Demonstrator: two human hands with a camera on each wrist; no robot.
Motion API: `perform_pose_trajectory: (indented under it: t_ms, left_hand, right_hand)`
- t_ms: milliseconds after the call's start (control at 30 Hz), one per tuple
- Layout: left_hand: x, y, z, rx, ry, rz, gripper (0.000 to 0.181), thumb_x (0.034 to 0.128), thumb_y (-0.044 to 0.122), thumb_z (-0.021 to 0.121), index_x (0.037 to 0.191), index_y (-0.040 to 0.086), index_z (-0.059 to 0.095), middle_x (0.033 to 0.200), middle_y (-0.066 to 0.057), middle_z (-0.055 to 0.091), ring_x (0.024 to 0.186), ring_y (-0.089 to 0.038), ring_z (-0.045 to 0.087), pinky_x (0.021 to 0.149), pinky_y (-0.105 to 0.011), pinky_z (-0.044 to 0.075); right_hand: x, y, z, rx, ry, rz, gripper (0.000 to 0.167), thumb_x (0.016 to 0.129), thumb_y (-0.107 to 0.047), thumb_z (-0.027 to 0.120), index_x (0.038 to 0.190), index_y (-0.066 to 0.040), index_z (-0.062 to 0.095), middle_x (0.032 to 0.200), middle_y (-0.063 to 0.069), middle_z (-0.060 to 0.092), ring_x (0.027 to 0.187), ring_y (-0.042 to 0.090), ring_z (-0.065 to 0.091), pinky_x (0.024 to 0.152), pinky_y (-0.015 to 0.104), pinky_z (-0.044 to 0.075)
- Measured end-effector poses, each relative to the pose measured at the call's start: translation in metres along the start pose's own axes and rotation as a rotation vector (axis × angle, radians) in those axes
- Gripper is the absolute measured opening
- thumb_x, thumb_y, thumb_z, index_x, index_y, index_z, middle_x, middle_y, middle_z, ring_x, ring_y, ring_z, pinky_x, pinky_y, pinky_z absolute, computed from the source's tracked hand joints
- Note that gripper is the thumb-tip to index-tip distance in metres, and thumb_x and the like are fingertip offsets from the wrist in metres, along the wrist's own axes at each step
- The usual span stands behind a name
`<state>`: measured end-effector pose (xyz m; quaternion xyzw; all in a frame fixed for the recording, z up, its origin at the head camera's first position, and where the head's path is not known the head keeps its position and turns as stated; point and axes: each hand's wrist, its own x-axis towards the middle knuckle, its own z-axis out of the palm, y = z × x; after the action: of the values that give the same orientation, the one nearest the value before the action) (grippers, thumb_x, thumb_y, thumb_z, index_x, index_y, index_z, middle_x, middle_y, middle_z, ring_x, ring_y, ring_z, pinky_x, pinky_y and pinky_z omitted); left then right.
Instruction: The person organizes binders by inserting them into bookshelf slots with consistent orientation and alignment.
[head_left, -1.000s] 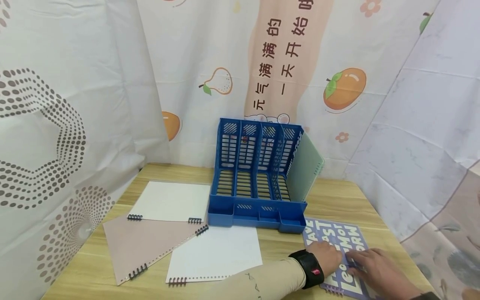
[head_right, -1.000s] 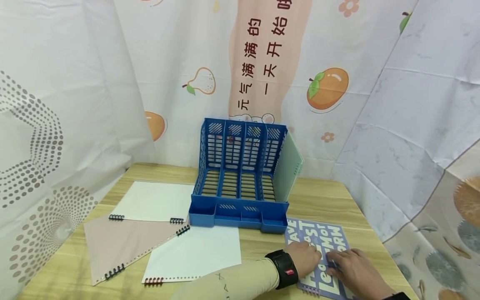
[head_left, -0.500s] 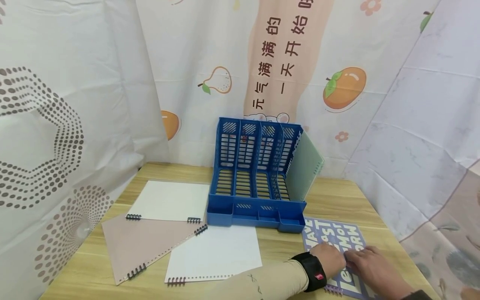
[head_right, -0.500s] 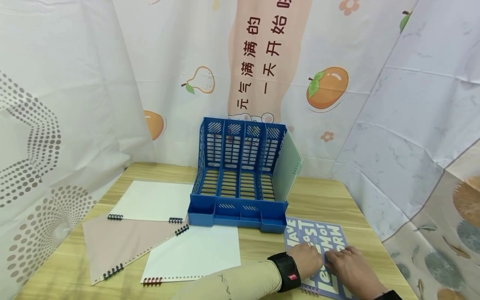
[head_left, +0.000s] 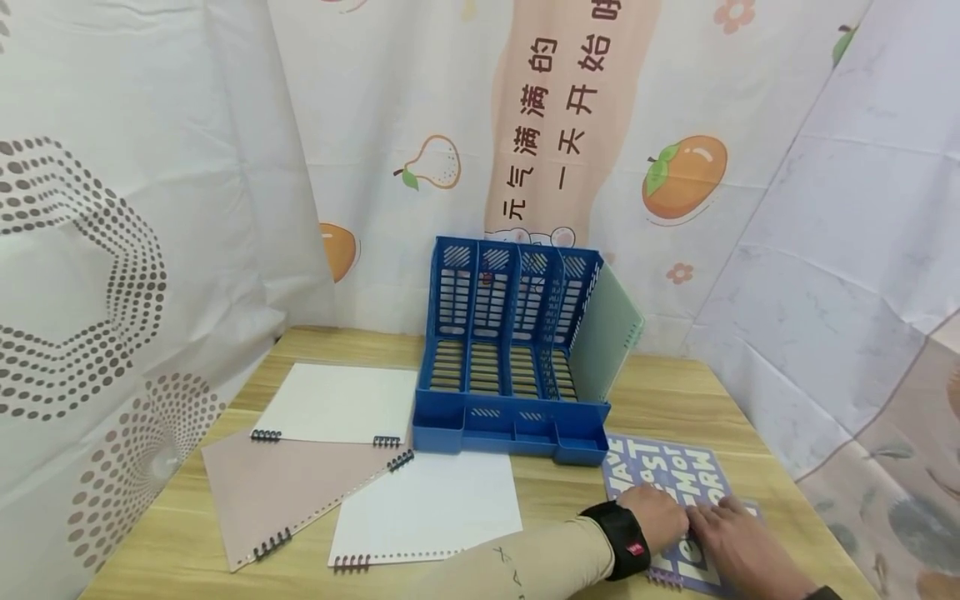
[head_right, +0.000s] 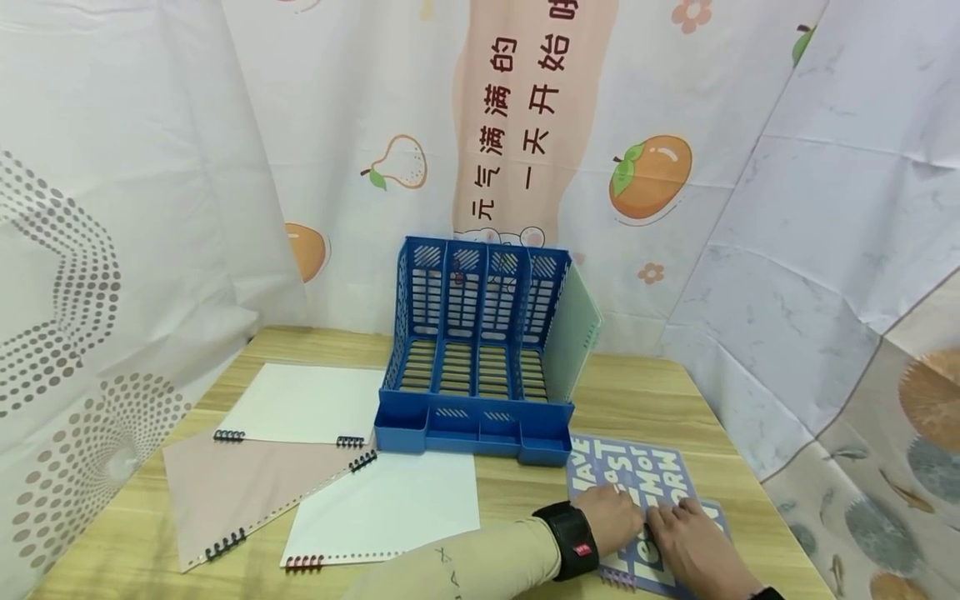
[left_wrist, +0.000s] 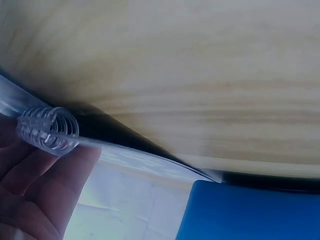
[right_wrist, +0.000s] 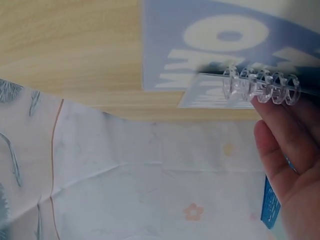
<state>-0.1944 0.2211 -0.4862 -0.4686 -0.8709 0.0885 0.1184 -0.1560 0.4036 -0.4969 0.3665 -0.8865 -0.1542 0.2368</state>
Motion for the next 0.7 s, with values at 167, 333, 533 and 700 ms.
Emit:
perform_pose_trajectory:
  t_ms: [167,333,533,700]
  left_hand:
    - [0.001,-0.007,-0.005,-0.014,-0.028,0.015,0.01,0.1009,0.031,0.066,0.1,0.039,0.071,0.091,0.021,0.068,0.077,0.003,0.061,0.068,-0.019,0.051]
    - [0.003,-0.013,-0.009,0.025,0.013,-0.039,0.014,0.1011,0.031,0.065,0.092,0.04,0.069,0.084,0.023,0.066,0.07,0.004,0.057,0.062,-0.021,0.05]
    - [0.005,-0.011,-0.012,0.138,0.096,-0.096,0.023,0.0995,0.035,0.066,0.078,0.043,0.068,0.068,0.021,0.06,0.059,0.002,0.051,0.052,-0.024,0.045]
    - [0.007,-0.014,-0.016,0.165,0.122,-0.092,0.021,0.0997,0.036,0.065,0.081,0.044,0.071,0.073,0.022,0.064,0.064,0.001,0.056,0.059,-0.026,0.048]
  right_hand:
    - [-0.002,-0.002,-0.004,0.037,-0.017,0.076,0.016,0.075,-0.008,0.064,0.088,-0.014,0.058,0.071,-0.003,0.06,0.064,0.012,0.058,0.068,0.04,0.05]
    - [0.0,-0.007,-0.013,0.092,-0.148,0.257,0.026,0.075,-0.01,0.079,0.086,-0.02,0.058,0.068,-0.012,0.059,0.064,0.005,0.053,0.072,0.038,0.048]
    - [-0.001,-0.009,-0.014,0.158,-0.114,0.357,0.026,0.078,-0.007,0.079,0.085,-0.021,0.058,0.065,-0.017,0.055,0.064,0.003,0.055,0.076,0.043,0.05]
    - [-0.005,-0.006,-0.009,0.141,0.057,0.289,0.019,0.078,-0.009,0.077,0.086,-0.017,0.062,0.069,-0.014,0.061,0.063,0.002,0.056,0.07,0.042,0.052]
